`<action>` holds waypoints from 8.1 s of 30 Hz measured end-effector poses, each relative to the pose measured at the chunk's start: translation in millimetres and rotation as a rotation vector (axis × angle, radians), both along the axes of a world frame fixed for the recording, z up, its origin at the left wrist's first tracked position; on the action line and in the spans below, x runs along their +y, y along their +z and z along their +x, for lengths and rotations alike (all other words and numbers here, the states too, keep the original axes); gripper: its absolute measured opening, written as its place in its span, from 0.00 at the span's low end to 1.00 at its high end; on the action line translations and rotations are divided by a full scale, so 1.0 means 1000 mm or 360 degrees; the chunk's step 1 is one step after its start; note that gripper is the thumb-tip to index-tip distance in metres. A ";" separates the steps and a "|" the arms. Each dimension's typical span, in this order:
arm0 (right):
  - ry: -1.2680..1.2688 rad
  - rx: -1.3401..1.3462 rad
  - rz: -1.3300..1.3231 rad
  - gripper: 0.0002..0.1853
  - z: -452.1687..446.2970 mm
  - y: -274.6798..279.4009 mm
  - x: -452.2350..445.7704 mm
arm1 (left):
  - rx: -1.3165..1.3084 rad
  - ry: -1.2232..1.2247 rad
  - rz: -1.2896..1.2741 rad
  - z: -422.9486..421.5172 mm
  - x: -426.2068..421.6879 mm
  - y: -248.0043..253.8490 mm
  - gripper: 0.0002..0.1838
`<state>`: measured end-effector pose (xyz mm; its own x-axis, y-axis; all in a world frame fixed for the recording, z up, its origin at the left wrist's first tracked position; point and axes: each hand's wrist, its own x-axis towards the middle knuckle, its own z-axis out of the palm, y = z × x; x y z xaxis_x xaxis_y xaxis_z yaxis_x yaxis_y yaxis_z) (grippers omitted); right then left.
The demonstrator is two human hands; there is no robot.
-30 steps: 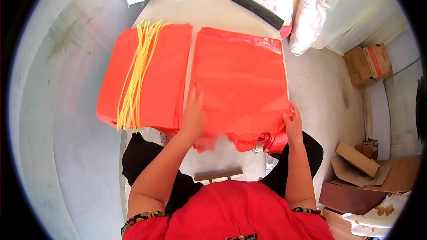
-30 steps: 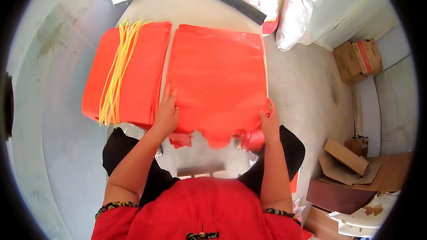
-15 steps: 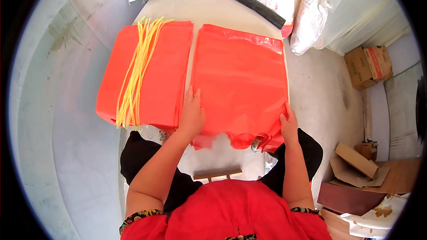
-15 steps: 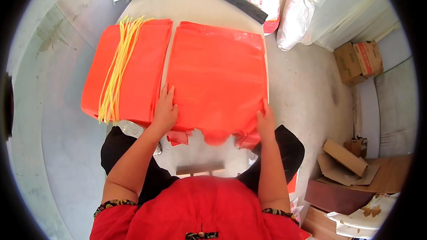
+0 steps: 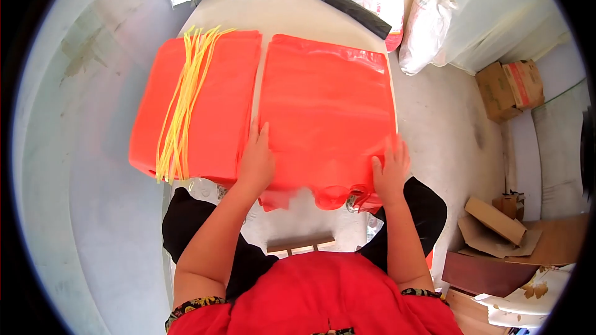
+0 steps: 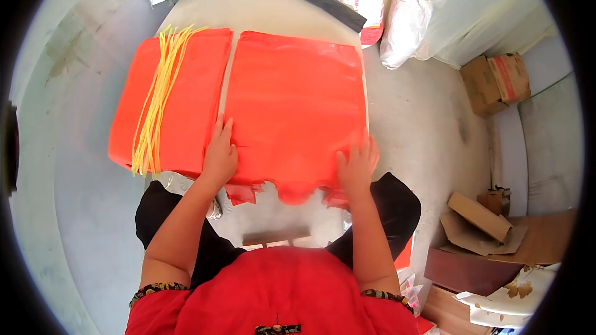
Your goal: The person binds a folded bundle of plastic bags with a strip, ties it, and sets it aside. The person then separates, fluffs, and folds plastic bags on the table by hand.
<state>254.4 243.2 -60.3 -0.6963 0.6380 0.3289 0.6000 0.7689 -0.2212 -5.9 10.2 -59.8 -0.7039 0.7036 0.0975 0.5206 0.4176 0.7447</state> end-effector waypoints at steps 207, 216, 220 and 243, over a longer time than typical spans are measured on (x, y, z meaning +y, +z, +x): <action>-0.0797 -0.0293 -0.0440 0.16 0.182 0.047 0.037 | 0.0156 -0.0860 -0.2218 -0.022 -0.096 -0.208 0.16; -0.0782 -0.0359 -0.0481 0.16 0.175 0.036 0.042 | 0.0115 -0.0849 -0.2217 -0.033 -0.099 -0.220 0.15; -0.0689 -0.0307 -0.0334 0.16 0.174 0.039 0.040 | 0.0112 -0.0833 -0.2207 -0.033 -0.097 -0.224 0.14; -0.0652 -0.0175 -0.0404 0.17 0.194 0.035 0.032 | 0.0044 -0.0757 -0.1910 0.003 -0.080 -0.189 0.11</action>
<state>448.6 275.2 -25.4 -0.3933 0.9170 0.0661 0.8720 0.3948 -0.2895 -2.9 -70.0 -248.7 -0.3692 0.5402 -0.7562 0.8111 0.5846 0.0216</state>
